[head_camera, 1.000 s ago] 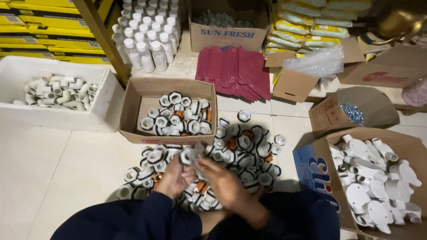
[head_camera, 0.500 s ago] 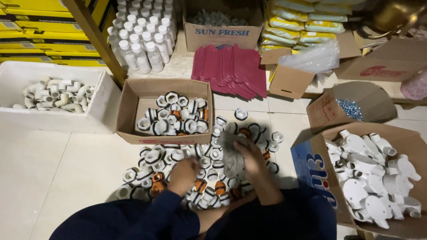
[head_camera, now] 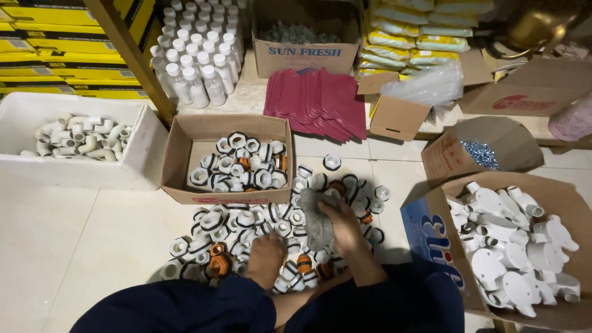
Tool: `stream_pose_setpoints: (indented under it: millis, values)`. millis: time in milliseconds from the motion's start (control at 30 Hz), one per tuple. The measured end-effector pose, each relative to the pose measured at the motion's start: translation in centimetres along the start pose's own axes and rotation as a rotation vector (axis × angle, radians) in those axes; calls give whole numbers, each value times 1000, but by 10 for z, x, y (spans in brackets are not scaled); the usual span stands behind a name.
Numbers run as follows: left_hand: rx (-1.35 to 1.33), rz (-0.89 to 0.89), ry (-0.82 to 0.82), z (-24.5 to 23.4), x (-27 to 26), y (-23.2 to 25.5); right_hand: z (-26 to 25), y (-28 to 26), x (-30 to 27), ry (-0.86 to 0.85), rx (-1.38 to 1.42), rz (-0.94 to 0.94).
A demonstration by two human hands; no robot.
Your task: The person sits on the floor and repeatedly picks up small white and orange plastic parts from a pile, wipes each with a gray cloth, and places them back into the pile. The process is continuous and repetitive.
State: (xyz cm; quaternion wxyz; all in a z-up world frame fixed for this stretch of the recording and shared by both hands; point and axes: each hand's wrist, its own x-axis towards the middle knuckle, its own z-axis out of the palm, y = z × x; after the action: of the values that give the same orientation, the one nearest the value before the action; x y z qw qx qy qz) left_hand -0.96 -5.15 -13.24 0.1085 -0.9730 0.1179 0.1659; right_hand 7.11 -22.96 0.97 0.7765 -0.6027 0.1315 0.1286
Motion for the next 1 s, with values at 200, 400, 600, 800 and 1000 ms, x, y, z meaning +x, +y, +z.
stream_pose_setpoints:
  millis: [200,400,600,800,1000]
  values:
    - [-1297,-78,279,-121,-54,-59,-41,87,38,-472,179,-498]
    - [-1459,-14,550,-80,-40,-61,55,18,-57,-447,-906,-774]
    - [-1987,-147,308,-133,-56,-75,38,22,-43,-388,-670,-974]
    - [-1694,18,497,-135,-55,-76,17,26,-33,-460,-391,-288]
    - [-1563,71,664,-128,-51,-59,34,24,-34,-370,224,105]
